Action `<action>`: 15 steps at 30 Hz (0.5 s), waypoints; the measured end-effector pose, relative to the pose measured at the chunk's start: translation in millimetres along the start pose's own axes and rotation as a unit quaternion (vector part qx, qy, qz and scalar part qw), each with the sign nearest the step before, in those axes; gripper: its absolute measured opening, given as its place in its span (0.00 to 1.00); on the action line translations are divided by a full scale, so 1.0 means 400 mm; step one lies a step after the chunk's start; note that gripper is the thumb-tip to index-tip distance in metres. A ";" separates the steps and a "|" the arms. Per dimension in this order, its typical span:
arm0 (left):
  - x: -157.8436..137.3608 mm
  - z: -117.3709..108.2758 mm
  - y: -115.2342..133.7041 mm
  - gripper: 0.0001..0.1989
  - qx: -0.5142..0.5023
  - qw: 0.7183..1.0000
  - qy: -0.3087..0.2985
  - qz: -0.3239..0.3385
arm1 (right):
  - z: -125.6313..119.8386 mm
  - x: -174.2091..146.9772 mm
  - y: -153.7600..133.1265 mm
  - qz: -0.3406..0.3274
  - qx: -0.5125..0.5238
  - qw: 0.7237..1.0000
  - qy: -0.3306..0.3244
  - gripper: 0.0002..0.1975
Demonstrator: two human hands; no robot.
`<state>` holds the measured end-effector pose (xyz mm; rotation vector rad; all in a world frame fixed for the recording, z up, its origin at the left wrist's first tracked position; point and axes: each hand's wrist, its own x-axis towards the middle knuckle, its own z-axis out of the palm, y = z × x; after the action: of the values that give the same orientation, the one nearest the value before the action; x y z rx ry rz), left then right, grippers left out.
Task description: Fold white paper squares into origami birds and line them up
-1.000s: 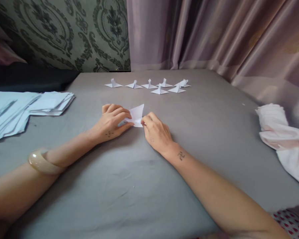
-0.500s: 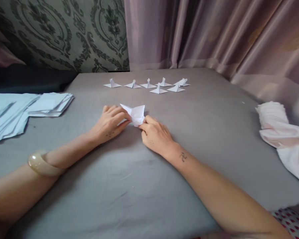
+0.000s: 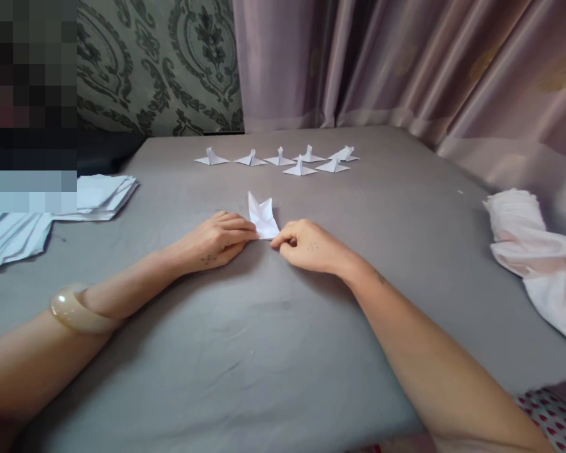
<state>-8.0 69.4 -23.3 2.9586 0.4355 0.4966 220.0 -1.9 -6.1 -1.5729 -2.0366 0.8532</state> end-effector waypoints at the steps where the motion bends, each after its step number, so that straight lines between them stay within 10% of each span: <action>1: 0.000 -0.002 -0.001 0.16 0.000 1.000 -0.004 0.001 | -0.007 0.004 0.006 0.031 0.025 0.999 0.013 0.13; 7: -0.001 0.001 -0.012 0.19 0.008 1.000 -0.028 0.012 | -0.010 0.032 0.030 0.163 0.142 0.963 0.159 0.13; 15: 0.007 0.011 -0.008 0.23 0.038 0.998 -0.030 0.026 | 0.025 0.046 0.036 0.103 0.079 0.975 0.182 0.11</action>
<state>-4.8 73.1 -26.9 3.0555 0.3800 0.4028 218.4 16.2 -23.8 -1.7246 -1.5335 0.7142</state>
